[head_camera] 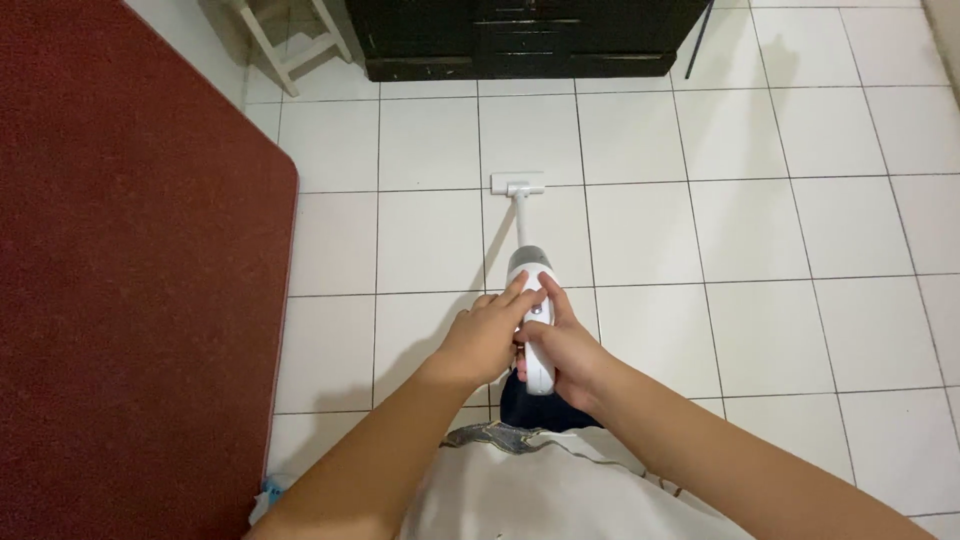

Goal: Vacuuming a tiled floor using a handheld vacuum cleaner.

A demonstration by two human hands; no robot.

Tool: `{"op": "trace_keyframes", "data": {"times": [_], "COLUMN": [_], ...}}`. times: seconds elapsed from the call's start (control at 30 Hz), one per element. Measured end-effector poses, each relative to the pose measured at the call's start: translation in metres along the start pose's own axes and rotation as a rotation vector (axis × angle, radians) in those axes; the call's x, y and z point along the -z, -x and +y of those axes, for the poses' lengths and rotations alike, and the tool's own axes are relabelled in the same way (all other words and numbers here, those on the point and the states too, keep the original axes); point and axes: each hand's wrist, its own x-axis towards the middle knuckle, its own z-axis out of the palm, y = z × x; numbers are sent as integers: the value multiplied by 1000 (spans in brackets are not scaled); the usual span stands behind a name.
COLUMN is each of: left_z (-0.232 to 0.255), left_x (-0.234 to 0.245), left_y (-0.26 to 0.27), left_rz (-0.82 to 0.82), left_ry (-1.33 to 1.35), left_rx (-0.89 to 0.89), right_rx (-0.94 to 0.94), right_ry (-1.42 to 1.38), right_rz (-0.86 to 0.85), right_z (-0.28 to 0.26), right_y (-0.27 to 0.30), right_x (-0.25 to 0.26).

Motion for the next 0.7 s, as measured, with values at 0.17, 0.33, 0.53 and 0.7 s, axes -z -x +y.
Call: {"op": "trace_keyframes", "data": {"times": [0.17,0.33,0.53,0.7], "left_z": [0,5,1,12], "left_x": [-22,-38,-65,-86], "left_y": [22,62,105,138], "left_rz": [95,191,386,252], "left_ry": [27,57,104,282], "left_rx": [-66,-179,-389,-359], "right_rx": [47,125,147,193], "right_ry": [88,126,111,174], "right_rz": [67,82,73,151], "right_z": [12,37,73,105], "right_y": [36,77,126,154], "right_x": [-9,-14,-24,-24]}}
